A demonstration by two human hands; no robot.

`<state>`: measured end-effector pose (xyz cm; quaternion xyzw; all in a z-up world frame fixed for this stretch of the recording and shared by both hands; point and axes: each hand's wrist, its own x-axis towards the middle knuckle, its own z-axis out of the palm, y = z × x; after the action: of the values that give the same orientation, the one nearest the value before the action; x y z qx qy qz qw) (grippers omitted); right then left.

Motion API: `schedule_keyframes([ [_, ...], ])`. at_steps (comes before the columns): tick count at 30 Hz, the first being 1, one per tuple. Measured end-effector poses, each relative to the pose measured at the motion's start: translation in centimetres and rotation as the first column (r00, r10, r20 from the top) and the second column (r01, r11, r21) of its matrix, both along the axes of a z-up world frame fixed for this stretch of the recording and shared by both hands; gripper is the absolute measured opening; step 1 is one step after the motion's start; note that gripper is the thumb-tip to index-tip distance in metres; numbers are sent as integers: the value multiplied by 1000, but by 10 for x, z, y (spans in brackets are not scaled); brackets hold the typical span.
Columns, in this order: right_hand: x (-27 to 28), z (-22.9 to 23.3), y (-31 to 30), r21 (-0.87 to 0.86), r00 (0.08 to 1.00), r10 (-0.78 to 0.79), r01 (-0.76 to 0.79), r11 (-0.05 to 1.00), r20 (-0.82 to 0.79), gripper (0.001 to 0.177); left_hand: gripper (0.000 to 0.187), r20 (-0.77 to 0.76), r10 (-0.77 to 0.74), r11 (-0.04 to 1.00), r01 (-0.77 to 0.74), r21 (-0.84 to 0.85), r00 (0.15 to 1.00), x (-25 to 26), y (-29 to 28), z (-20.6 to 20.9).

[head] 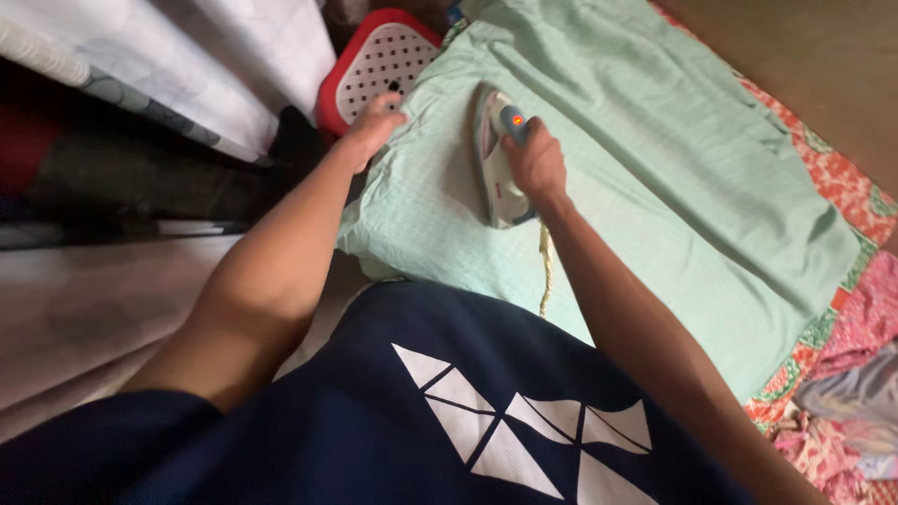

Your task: The person irons a light green patterned cloth on a patterned ironing board. They repeatedly smooth the fabric with their hands, move the iron across different sections, and fold the cloth multiple times while continuing to iron.

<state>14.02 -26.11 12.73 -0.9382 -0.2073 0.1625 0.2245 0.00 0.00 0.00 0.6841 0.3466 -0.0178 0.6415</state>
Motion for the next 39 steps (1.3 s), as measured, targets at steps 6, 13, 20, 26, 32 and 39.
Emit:
schedule_keyframes([
  [6, 18, -10, 10, 147, 991, 101, -113, 983, 86, 43, 56, -296, -92, 992, 62, -107, 951, -119, -27, 15],
  [13, 6, 32, 8, 146, 958, 172, -141, 979, -228, 37, 68, -236, 219, 960, -252, -122, 947, -200, -25, -2],
  [20, -27, 44, -11, 5, 760, 583, -607, 794, -286, 41, 31, -131, 262, 936, -285, -204, 956, -202, -30, 20],
  [26, -78, 66, -20, -126, 727, 574, -654, 746, -377, 43, 30, -38, 313, 942, -316, -114, 949, -193, -36, 12],
  [32, -95, 75, -24, -164, 798, 528, -585, 794, -290, 47, 27, -21, 376, 925, -376, -53, 926, -196, -47, 3],
  [39, -94, 72, -38, -305, 798, 524, -599, 740, -297, 54, 30, -78, 328, 944, -324, 65, 941, -200, -50, -5],
])
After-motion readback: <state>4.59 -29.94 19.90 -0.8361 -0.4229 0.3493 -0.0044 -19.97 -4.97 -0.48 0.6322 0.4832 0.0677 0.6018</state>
